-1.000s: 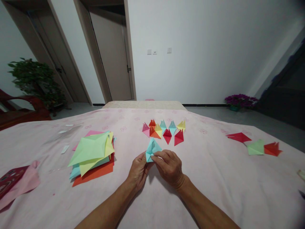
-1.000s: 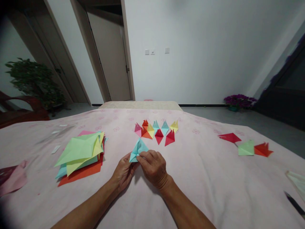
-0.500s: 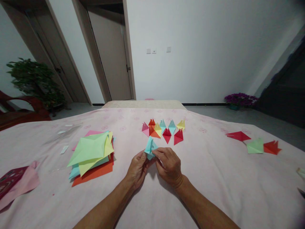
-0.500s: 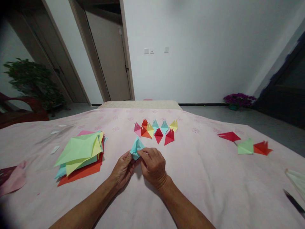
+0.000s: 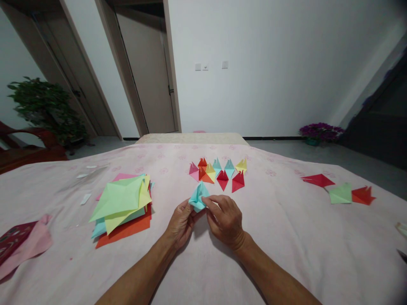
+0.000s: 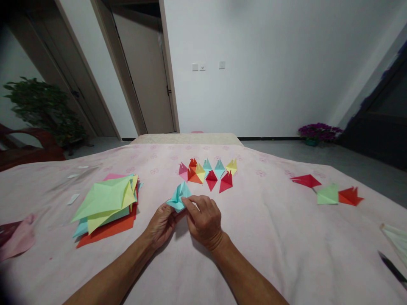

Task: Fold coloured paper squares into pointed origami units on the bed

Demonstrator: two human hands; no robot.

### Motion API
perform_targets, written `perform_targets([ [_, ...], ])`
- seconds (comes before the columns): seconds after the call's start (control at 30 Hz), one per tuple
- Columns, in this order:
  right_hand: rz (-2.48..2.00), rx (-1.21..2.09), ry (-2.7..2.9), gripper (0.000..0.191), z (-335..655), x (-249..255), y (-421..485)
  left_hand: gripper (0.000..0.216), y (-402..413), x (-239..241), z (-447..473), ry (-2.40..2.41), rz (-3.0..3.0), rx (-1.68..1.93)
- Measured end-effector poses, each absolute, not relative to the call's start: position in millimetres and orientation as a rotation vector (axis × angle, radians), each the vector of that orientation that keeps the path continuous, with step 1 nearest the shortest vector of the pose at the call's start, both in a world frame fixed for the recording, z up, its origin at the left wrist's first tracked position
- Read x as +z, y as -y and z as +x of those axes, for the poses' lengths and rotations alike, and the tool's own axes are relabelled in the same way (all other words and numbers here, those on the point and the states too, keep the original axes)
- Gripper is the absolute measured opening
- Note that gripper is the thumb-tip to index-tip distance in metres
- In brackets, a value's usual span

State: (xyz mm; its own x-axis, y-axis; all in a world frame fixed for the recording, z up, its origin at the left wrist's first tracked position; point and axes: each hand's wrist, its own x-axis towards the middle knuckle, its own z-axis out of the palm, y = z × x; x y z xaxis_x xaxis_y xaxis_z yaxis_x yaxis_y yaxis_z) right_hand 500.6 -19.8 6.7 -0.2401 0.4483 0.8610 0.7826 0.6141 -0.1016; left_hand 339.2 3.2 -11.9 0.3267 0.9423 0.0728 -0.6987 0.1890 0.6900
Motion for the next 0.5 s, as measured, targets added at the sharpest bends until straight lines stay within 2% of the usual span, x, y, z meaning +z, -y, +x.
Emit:
perform_targets([
  [0.23, -0.962, -0.481, 1.910, 0.031, 503, 12, 22, 0.029, -3, -12, 340, -0.465, 0.729, 1.225],
  [0.4, -0.993, -0.252, 1.877, 0.016, 501, 18, 21, 0.033, -5, -15, 337, -0.570, 0.709, 1.206],
  [0.5, -1.006, -0.155, 1.859, 0.015, 498, 21, 21, 0.033, -7, -14, 334, -0.601, 0.732, 1.183],
])
